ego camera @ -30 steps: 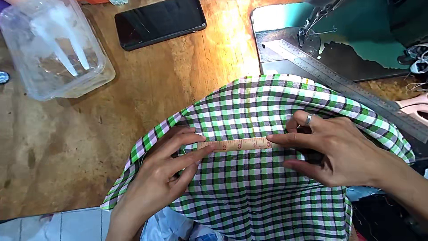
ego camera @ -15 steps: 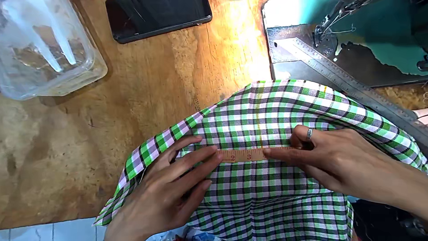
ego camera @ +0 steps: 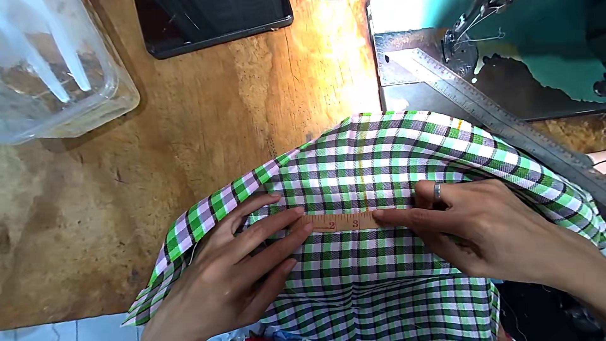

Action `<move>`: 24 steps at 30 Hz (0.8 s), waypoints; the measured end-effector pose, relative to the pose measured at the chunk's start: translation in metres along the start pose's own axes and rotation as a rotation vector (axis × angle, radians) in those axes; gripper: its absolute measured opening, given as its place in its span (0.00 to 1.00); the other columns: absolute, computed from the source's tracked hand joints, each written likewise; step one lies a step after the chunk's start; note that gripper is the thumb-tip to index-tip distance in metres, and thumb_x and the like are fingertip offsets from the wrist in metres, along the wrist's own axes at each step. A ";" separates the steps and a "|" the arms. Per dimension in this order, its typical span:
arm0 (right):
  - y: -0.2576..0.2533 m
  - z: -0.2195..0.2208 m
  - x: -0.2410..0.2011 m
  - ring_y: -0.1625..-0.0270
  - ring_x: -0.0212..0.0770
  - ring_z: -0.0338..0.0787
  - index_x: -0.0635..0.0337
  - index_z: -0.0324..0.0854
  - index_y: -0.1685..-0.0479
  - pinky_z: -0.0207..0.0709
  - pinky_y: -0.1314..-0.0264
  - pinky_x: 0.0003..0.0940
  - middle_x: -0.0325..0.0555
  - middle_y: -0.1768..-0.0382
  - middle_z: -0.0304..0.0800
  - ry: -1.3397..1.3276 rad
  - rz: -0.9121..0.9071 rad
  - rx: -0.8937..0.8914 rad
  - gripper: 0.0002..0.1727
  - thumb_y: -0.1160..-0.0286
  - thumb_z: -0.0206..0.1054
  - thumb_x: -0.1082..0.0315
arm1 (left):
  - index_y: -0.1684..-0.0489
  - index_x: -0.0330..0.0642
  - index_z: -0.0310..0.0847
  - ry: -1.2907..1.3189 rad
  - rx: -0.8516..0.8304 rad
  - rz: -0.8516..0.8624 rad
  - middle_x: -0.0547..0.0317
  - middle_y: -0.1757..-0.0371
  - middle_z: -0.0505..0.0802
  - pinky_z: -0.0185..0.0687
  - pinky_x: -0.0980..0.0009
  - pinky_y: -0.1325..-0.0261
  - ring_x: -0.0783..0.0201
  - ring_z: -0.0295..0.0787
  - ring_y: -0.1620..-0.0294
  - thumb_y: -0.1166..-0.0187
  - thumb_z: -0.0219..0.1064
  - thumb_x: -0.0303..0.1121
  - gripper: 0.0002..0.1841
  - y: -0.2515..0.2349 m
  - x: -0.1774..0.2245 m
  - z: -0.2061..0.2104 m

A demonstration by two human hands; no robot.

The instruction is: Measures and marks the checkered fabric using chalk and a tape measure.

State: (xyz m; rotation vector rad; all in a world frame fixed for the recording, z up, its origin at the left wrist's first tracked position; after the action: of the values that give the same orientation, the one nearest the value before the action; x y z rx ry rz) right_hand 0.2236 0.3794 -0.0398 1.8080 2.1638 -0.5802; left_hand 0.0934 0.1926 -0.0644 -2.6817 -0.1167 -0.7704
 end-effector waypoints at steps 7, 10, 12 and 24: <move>0.000 0.000 0.000 0.80 0.23 0.66 0.34 0.90 0.34 0.52 0.81 0.22 0.29 0.76 0.71 0.006 0.008 0.004 0.23 0.17 0.52 0.60 | 0.29 0.59 0.84 -0.020 0.012 0.020 0.63 0.26 0.87 0.52 0.59 0.13 0.57 0.66 0.14 0.10 0.53 0.43 0.18 0.002 -0.001 -0.001; 0.000 0.000 0.000 0.80 0.23 0.65 0.33 0.90 0.33 0.51 0.81 0.22 0.29 0.76 0.71 0.013 0.007 0.002 0.23 0.18 0.52 0.60 | 0.29 0.58 0.83 -0.022 0.009 0.029 0.62 0.26 0.87 0.53 0.59 0.13 0.56 0.67 0.14 0.10 0.53 0.42 0.19 0.002 0.000 0.000; 0.001 0.001 0.001 0.80 0.23 0.64 0.32 0.90 0.33 0.51 0.81 0.22 0.29 0.76 0.70 0.018 0.008 -0.005 0.24 0.17 0.52 0.59 | 0.30 0.57 0.84 -0.032 0.015 0.031 0.61 0.27 0.88 0.54 0.60 0.14 0.55 0.67 0.14 0.11 0.53 0.41 0.18 0.002 0.000 -0.001; 0.000 0.000 0.000 0.81 0.21 0.64 0.34 0.92 0.36 0.51 0.83 0.20 0.28 0.75 0.71 0.058 0.011 -0.018 0.24 0.20 0.52 0.61 | 0.32 0.51 0.85 -0.128 0.063 0.081 0.54 0.29 0.89 0.56 0.56 0.12 0.52 0.70 0.15 0.14 0.56 0.33 0.17 0.003 0.007 -0.002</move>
State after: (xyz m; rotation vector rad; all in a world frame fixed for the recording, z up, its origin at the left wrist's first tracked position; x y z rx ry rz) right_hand 0.2233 0.3789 -0.0400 1.8481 2.1881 -0.5095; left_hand 0.0989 0.1895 -0.0604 -2.6562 -0.0622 -0.5614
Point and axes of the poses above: each hand's wrist, its own y-axis away from the middle knuckle, its own z-axis out of the palm, x = y × z, the point moved 9 cm from there along -y, towards the middle knuckle
